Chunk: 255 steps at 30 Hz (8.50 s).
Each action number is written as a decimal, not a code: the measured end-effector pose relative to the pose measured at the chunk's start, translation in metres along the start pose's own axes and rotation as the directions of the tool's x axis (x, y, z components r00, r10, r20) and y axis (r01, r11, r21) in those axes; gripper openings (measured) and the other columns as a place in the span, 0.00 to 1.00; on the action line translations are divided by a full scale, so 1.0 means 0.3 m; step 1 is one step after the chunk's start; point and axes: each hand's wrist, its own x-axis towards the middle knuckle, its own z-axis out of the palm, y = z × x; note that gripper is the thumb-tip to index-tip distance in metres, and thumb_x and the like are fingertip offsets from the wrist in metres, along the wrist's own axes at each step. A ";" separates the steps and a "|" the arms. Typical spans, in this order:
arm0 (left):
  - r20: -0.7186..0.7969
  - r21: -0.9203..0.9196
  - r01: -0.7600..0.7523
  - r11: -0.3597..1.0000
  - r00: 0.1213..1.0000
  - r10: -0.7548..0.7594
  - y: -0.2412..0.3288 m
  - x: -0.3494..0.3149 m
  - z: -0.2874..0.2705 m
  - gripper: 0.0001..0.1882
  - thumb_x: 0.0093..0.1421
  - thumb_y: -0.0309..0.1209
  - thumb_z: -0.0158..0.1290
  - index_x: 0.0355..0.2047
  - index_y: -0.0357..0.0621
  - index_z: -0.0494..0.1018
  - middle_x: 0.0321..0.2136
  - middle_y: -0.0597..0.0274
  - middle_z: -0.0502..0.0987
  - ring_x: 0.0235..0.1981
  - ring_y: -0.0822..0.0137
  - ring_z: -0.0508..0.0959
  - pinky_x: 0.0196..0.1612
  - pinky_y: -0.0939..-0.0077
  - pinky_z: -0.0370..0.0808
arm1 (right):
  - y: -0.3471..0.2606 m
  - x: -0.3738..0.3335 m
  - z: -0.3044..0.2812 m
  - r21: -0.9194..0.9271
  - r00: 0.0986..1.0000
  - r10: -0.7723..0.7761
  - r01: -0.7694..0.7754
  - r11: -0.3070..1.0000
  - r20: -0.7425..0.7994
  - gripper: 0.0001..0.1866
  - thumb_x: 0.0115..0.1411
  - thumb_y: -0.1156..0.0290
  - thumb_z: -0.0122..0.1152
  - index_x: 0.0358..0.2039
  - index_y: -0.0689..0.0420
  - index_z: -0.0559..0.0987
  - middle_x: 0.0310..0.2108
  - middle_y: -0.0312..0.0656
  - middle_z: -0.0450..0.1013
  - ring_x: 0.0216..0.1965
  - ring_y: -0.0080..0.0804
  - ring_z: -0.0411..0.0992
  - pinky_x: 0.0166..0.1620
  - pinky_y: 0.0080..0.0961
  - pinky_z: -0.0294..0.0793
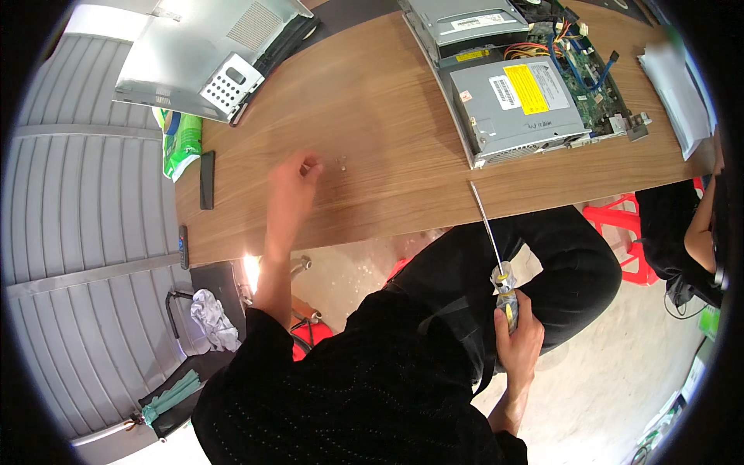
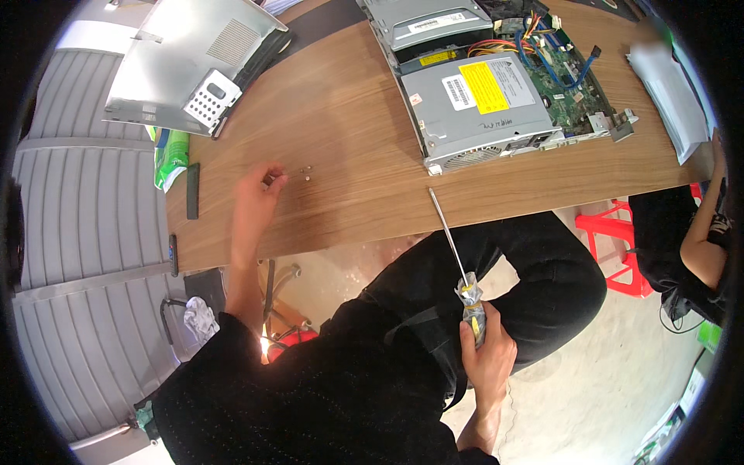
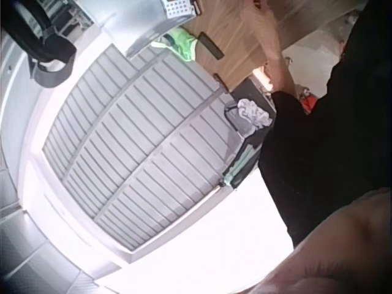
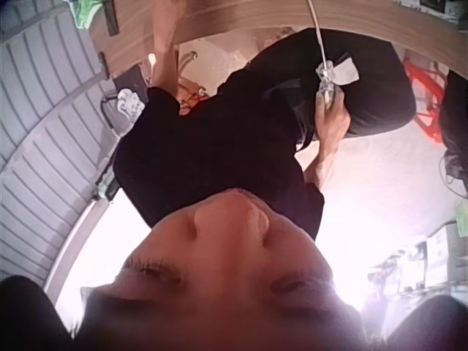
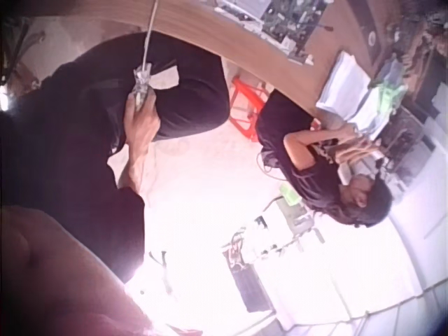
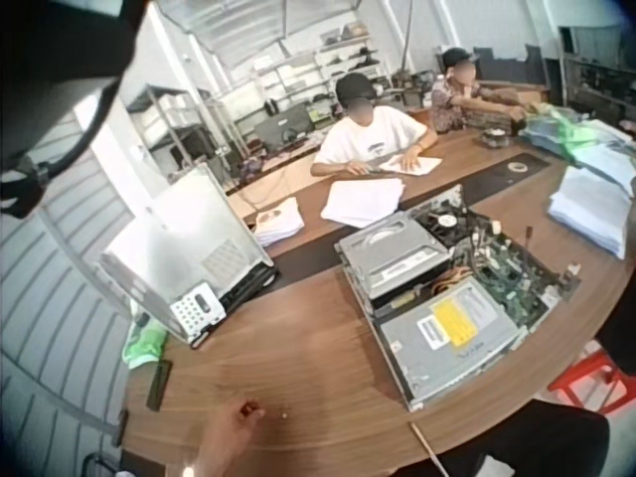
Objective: The person disassembles a computer by using a screwdriver to remove screws from the case and internal components, then lifts the power supply and other parts out of the chassis.
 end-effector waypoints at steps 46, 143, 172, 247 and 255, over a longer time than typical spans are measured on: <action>0.569 -0.566 0.632 -0.529 0.764 0.305 0.416 -0.177 0.420 0.06 0.66 0.31 0.52 0.39 0.43 0.71 0.36 0.62 0.74 0.41 0.68 0.74 0.54 0.70 0.73 | 0.038 -0.082 0.054 0.224 0.980 -0.158 0.182 0.957 -0.122 0.20 0.57 0.68 0.62 0.48 0.63 0.73 0.33 0.55 0.76 0.32 0.54 0.77 0.35 0.37 0.76; 0.730 -0.672 0.723 0.161 0.610 0.309 0.635 -0.259 0.738 0.10 0.66 0.35 0.53 0.39 0.40 0.74 0.35 0.58 0.81 0.37 0.70 0.80 0.45 0.72 0.76 | 0.080 -0.046 -0.051 -0.107 0.704 -0.153 0.110 0.988 -0.694 0.13 0.59 0.75 0.64 0.45 0.62 0.78 0.36 0.48 0.77 0.28 0.31 0.77 0.25 0.18 0.75; 0.765 -0.629 0.773 0.083 0.595 0.247 0.637 -0.268 0.771 0.13 0.69 0.35 0.49 0.48 0.38 0.70 0.45 0.52 0.79 0.44 0.62 0.80 0.50 0.68 0.76 | 0.043 -0.035 0.039 0.192 0.754 0.162 -0.049 0.980 -0.636 0.29 0.71 0.48 0.39 0.51 0.62 0.74 0.26 0.43 0.76 0.17 0.22 0.68 0.20 0.16 0.64; 0.695 -0.672 0.739 0.045 0.609 0.382 0.603 -0.253 0.735 0.09 0.67 0.35 0.52 0.42 0.44 0.74 0.39 0.56 0.81 0.40 0.70 0.79 0.45 0.72 0.74 | 0.011 0.004 -0.077 0.673 0.881 0.448 -0.239 0.699 -0.153 0.20 0.61 0.65 0.60 0.47 0.68 0.76 0.27 0.35 0.74 0.29 0.20 0.68 0.36 0.20 0.70; 0.676 -0.646 0.076 0.760 0.520 0.522 0.376 -0.169 0.405 0.13 0.63 0.29 0.56 0.48 0.39 0.76 0.40 0.59 0.79 0.39 0.74 0.78 0.39 0.78 0.76 | 0.108 -0.135 -0.004 0.373 0.960 0.197 -0.111 0.921 -0.200 0.22 0.56 0.65 0.64 0.46 0.67 0.77 0.31 0.44 0.78 0.33 0.28 0.76 0.39 0.26 0.75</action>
